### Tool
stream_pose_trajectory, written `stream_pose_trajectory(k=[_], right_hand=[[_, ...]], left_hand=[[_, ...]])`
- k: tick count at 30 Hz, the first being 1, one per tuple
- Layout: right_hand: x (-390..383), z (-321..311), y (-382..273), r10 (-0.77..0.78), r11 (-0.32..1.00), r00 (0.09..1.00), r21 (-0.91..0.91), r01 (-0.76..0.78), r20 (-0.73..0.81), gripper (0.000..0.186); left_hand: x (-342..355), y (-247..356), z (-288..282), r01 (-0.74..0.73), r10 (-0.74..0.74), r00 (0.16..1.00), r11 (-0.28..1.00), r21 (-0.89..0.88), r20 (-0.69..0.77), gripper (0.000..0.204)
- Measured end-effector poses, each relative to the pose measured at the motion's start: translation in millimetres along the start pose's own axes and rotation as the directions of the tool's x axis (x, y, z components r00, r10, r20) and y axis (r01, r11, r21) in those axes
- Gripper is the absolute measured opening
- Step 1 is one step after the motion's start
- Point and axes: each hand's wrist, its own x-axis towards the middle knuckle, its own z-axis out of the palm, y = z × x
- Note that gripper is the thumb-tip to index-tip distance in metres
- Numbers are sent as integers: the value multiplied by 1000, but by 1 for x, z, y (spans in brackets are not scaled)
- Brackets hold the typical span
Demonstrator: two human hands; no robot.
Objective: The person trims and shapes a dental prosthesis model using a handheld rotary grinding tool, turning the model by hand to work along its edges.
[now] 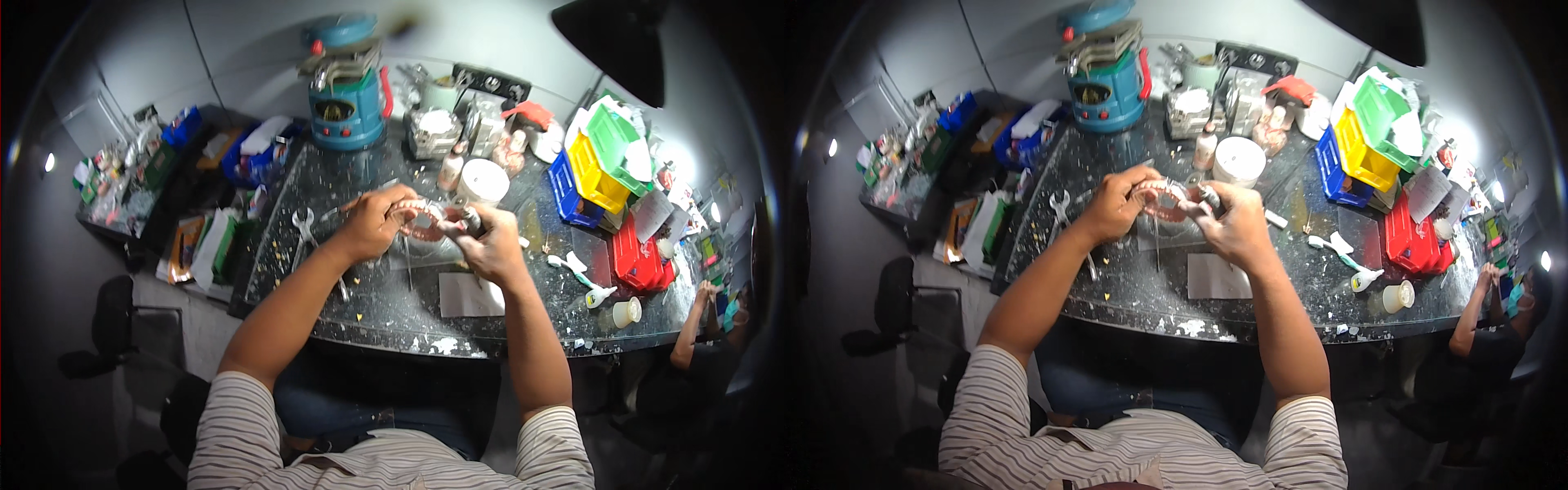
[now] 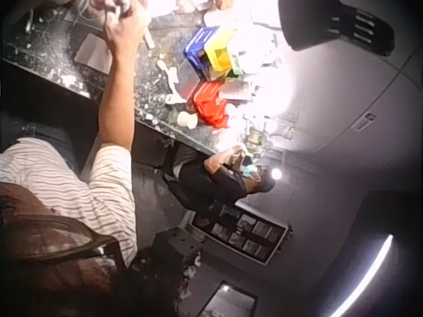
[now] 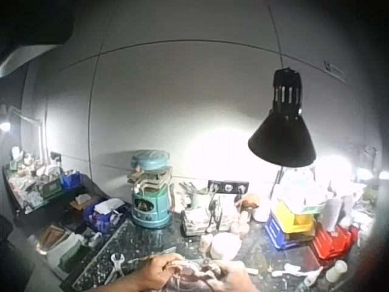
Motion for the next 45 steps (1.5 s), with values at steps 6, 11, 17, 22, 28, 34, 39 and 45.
stream_pose_trajectory(k=[6, 11, 17, 22, 28, 34, 39, 45], right_hand=[[-2, -9, 4, -67, 997, 980, 14, 71, -185, 15], [-3, -20, 12, -124, 992, 940, -49, 115, -319, 18], [7, -13, 25, -157, 987, 924, -32, 156, -350, 20], [10, -8, 32, -242, 970, 903, -117, 213, -354, 18], [5, -7, 25, -192, 981, 908, -71, 178, -372, 20], [11, -18, 37, -274, 960, 887, -153, 232, -372, 18], [18, -25, 44, -126, 991, 936, -7, 130, -328, 23], [9, -17, 29, 6, 999, 960, 46, 7, -279, 23]], left_hand=[[0, 50, 12, -143, 203, 963, 943, 301, -178, 56], [-75, 176, 13, -317, 367, 911, 915, -249, 189, 34], [-99, 188, 26, -146, 381, 847, 837, -527, 370, 29], [-119, 187, 30, -157, 477, 786, 769, -620, 393, 27], [-151, 211, 33, -146, 378, 874, 803, -577, 306, 17], [-116, 240, 31, -254, 358, 934, 629, -735, -16, 5], [-102, 270, 20, -274, 402, 912, 448, -851, -82, 17], [-95, 267, 54, -358, 342, 876, -13, -934, -340, 21]])
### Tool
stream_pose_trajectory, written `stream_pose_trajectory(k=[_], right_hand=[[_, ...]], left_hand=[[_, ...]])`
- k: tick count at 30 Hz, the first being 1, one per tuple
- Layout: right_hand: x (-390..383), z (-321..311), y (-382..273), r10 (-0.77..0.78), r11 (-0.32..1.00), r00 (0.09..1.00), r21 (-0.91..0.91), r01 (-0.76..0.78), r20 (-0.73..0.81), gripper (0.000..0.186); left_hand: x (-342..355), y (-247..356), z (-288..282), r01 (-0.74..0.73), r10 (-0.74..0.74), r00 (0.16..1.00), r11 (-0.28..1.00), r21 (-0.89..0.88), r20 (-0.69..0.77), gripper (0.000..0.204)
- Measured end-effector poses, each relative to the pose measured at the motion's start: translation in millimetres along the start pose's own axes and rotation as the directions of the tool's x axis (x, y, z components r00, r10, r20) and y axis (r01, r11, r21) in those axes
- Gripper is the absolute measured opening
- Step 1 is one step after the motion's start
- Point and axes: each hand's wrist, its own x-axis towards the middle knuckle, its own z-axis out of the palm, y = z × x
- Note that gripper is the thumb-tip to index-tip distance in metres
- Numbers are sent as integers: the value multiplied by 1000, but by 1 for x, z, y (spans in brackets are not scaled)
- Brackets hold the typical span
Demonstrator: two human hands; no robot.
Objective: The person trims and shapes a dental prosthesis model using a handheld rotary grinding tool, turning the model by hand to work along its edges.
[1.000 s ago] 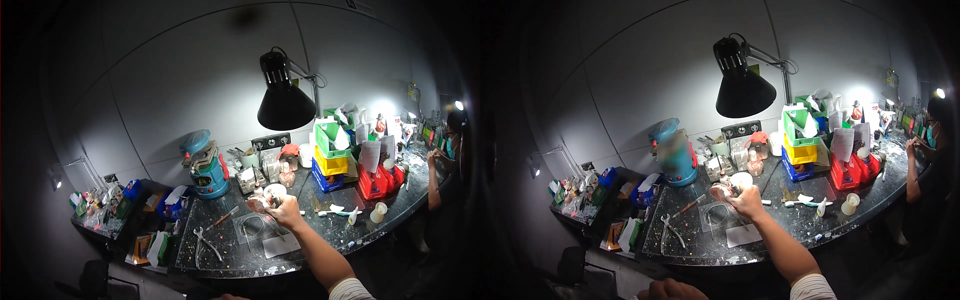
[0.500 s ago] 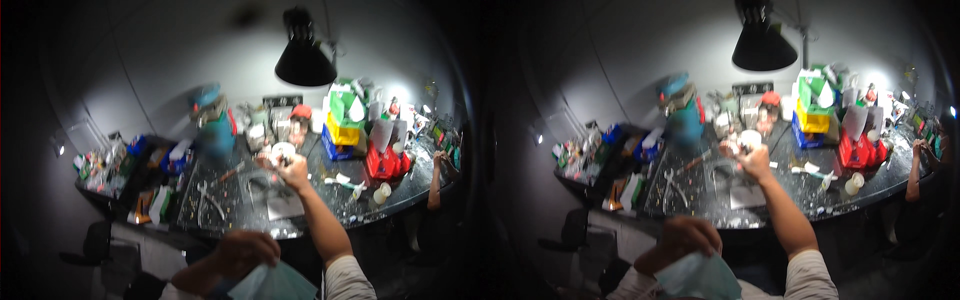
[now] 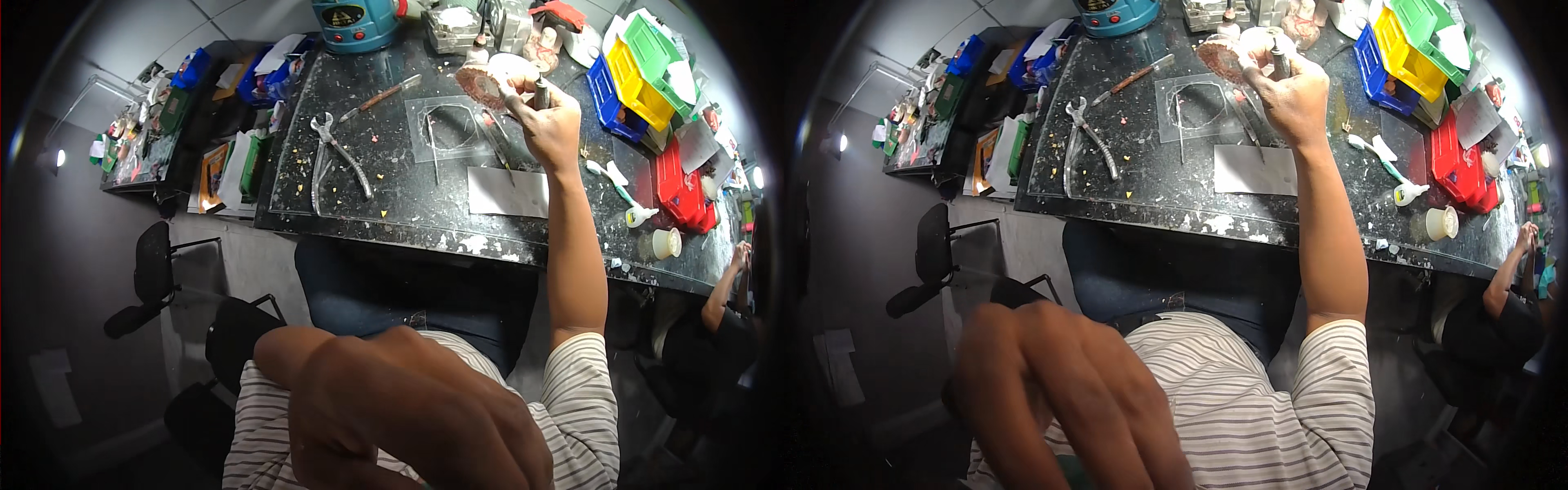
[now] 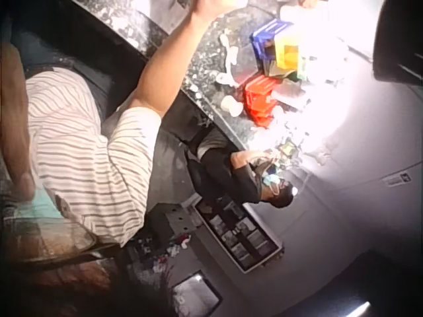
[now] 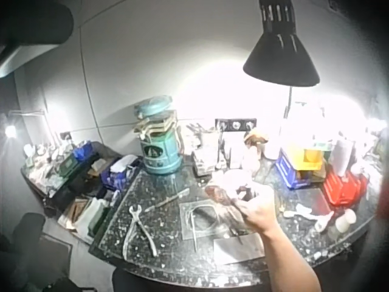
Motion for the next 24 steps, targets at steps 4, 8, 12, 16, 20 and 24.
stream_pose_trajectory(k=[4, 8, 12, 16, 20, 24], right_hand=[[-6, -4, -1, 14, 997, 999, 80, -10, -47, 22], [-7, -16, -20, 69, 997, 997, -17, -70, -26, 24], [-3, -21, -10, 114, 993, 992, 6, -114, -45, 29], [7, -21, -19, 96, 984, 995, 150, -99, 30, 29], [21, -20, -41, 337, 880, 942, 355, -317, 6, 30], [34, -4, -51, 389, 867, 919, 312, -388, 61, 31]], left_hand=[[0, -10, -2, -10, -56, 979, 946, -324, -195, 25], [17, -11, 3, -131, -149, 891, 820, -557, -428, 35], [29, -26, -16, -309, 54, 881, 819, -484, -471, 35], [54, -1, -111, -23, 153, 902, 951, 308, -404, 37], [57, -17, -227, 384, 190, 807, 550, 741, -559, 41], [30, -52, -263, 512, -176, 778, 735, 445, -603, 31]])
